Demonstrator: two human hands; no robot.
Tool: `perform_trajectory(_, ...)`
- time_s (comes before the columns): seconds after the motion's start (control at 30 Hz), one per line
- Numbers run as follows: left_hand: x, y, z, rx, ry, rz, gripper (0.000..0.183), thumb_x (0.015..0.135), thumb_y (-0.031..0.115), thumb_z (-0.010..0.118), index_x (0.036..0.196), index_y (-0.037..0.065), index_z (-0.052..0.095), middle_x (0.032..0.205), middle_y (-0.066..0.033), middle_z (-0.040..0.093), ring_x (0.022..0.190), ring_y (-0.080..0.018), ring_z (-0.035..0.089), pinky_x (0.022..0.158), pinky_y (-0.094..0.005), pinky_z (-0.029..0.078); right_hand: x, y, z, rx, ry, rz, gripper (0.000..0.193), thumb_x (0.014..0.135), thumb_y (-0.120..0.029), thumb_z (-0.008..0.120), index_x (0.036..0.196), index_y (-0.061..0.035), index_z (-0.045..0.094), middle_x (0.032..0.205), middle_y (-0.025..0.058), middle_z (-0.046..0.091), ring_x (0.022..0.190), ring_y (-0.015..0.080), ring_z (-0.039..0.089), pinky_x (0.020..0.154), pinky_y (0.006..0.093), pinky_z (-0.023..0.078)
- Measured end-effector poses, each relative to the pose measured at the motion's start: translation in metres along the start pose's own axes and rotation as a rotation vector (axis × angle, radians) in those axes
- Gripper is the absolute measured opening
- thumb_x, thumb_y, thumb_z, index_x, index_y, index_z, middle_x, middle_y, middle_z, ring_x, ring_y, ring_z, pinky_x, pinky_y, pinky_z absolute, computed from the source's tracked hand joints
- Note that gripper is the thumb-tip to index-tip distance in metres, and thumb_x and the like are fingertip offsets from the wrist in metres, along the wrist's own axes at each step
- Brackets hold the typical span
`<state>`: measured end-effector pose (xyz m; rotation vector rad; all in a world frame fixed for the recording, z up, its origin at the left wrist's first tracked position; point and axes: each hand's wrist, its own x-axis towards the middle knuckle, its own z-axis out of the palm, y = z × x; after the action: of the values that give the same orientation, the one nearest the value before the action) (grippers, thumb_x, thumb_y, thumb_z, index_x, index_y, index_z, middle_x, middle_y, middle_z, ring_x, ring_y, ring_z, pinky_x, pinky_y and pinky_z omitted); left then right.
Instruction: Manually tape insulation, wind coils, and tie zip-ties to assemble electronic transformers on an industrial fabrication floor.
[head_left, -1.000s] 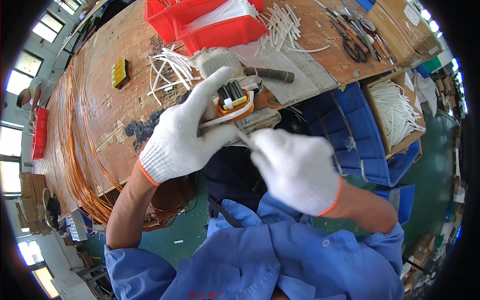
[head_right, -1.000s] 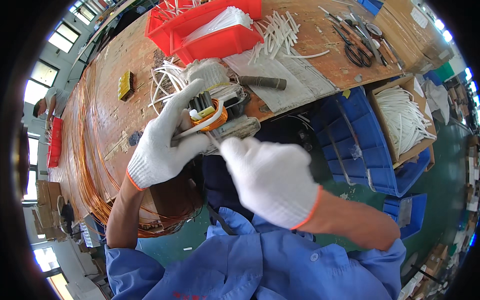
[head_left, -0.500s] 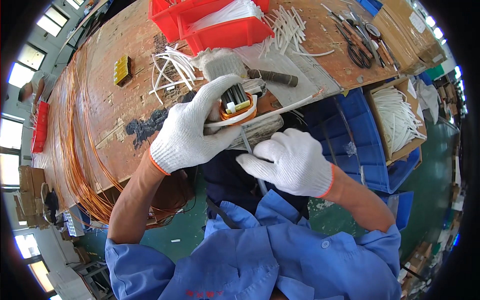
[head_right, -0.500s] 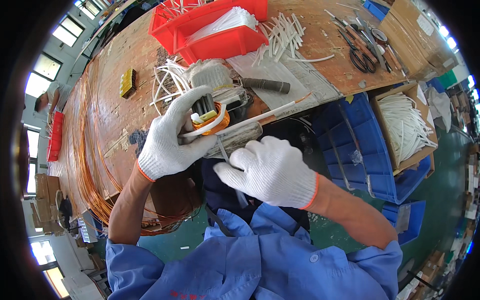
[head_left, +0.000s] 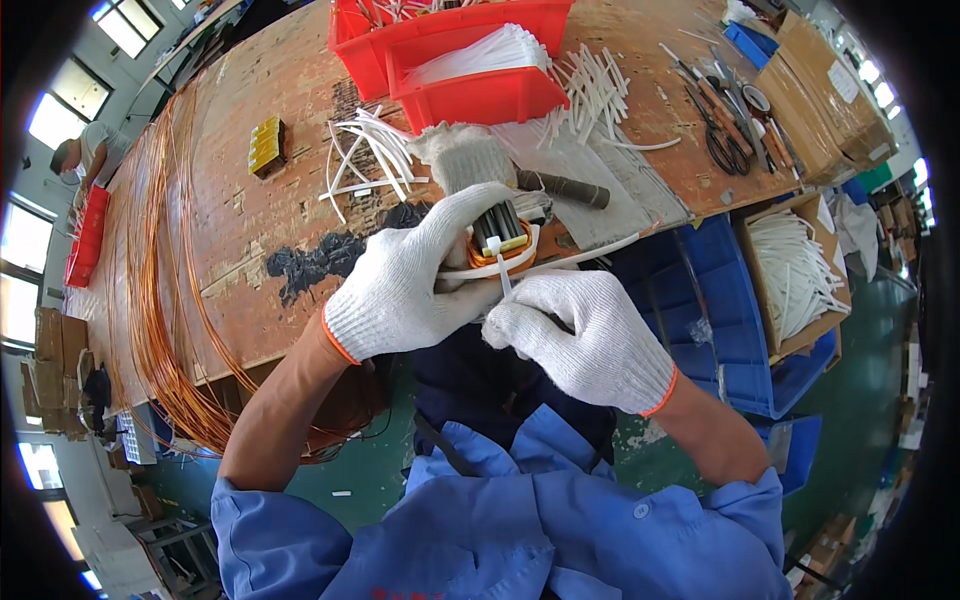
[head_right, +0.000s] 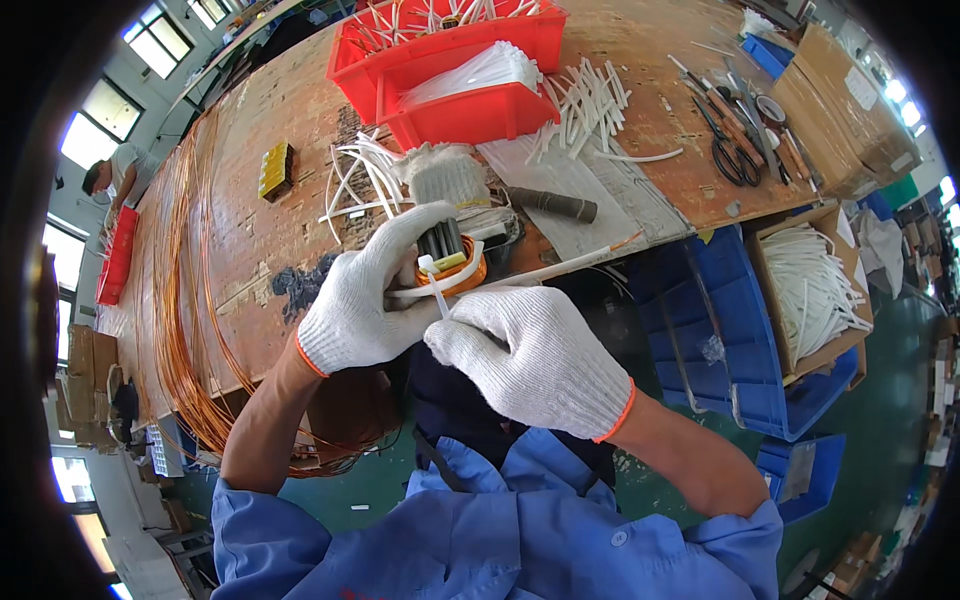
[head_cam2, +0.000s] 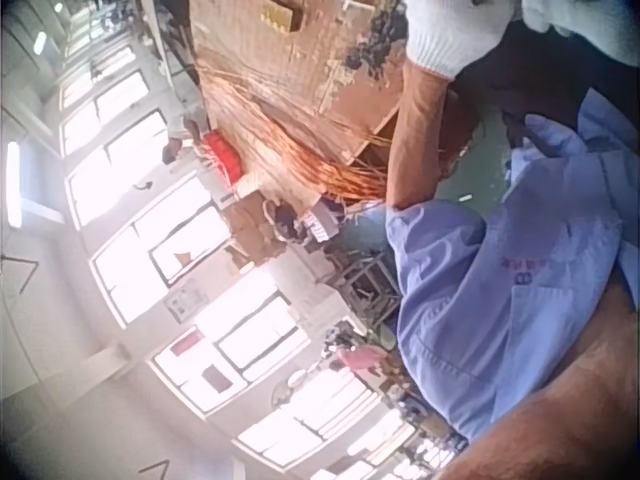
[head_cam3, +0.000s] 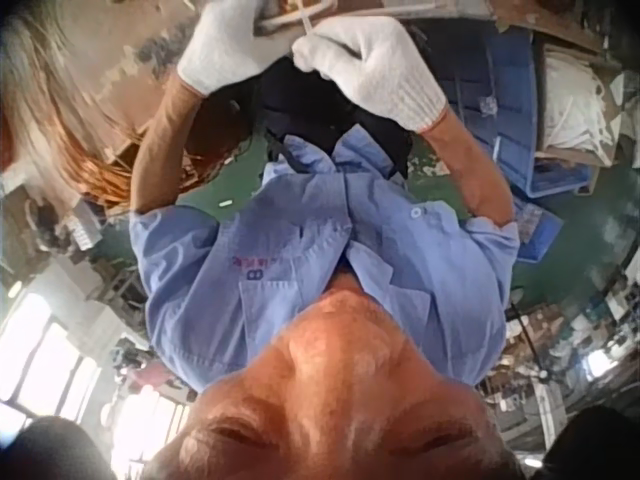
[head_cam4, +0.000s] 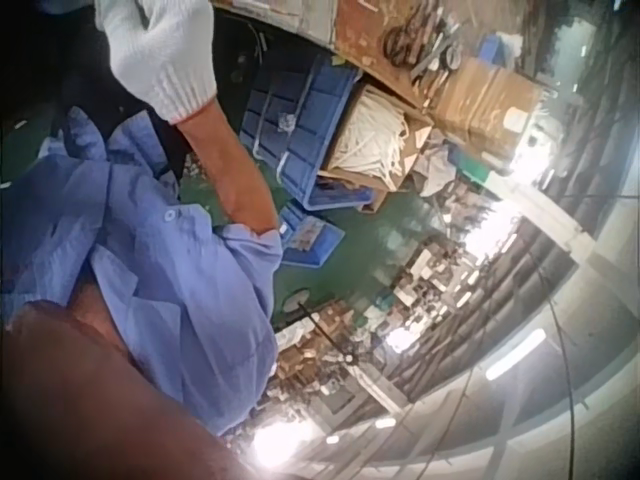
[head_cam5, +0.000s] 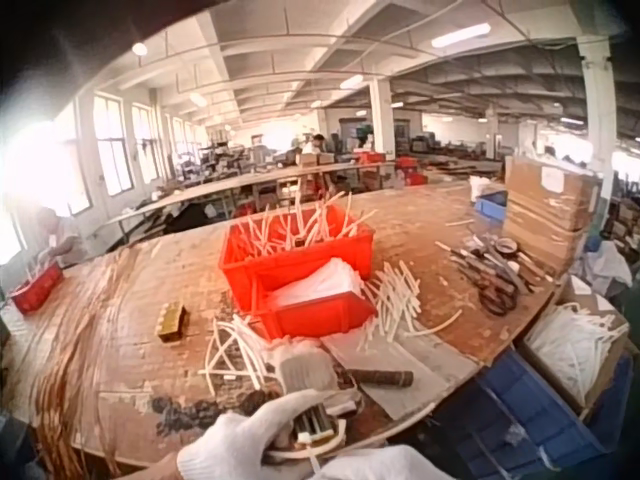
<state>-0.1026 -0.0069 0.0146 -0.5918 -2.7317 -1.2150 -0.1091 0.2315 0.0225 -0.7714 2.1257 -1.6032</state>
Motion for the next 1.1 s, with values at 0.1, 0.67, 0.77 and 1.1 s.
perform_trajectory(0.1, -0.001, -0.002, 0.002, -0.027, 0.012, 0.013, 0.083, 0.088, 0.004, 0.088, 0.163, 0.009, 0.055, 0.073, 0.0004, 0.036, 0.065, -0.0100, 0.043, 0.064, -0.0261, 0.042, 0.005, -0.003, 0.000, 0.051, -0.017, 0.072, 0.023, 0.106, -0.017, 0.075, 0.097, 0.0035, 0.081, 0.079, 0.0176, 0.077, 0.070, 0.0224, 0.073, 0.069, 0.0383, 0.056)
perform_trajectory(0.67, -0.002, -0.005, 0.000, -0.002, 0.000, 0.016, 0.084, 0.089, 0.016, 0.094, 0.163, 0.008, 0.055, 0.075, -0.0033, 0.050, 0.068, -0.0169, 0.057, 0.067, -0.0308, 0.050, 0.002, 0.001, 0.014, -0.191, 0.255, -0.264, 0.016, 0.098, -0.014, 0.083, 0.095, 0.0011, 0.078, 0.084, 0.0197, 0.074, 0.073, 0.0378, 0.074, 0.065, 0.0433, 0.056)
perform_trajectory(0.77, 0.000, -0.003, 0.001, -0.026, 0.005, 0.011, 0.083, 0.089, 0.014, 0.094, 0.162, 0.007, 0.056, 0.073, 0.0008, 0.041, 0.067, -0.0102, 0.047, 0.065, -0.0268, 0.044, -0.001, 0.005, 0.015, -0.183, 0.252, -0.273, 0.018, 0.099, -0.014, 0.082, 0.092, 0.0018, 0.077, 0.079, 0.0193, 0.071, 0.068, 0.0369, 0.071, 0.062, 0.0426, 0.053)
perform_trajectory(1.1, -0.001, -0.005, 0.000, -0.005, -0.002, 0.012, 0.080, 0.091, 0.014, 0.093, 0.162, 0.007, 0.057, 0.073, 0.0010, 0.041, 0.066, -0.0097, 0.047, 0.064, -0.0268, 0.044, 0.007, 0.002, 0.018, 0.021, 0.210, -0.101, 0.026, 0.102, -0.016, 0.077, 0.085, 0.0035, 0.075, 0.069, 0.0193, 0.065, 0.058, 0.0325, 0.064, 0.057, 0.0423, 0.048)
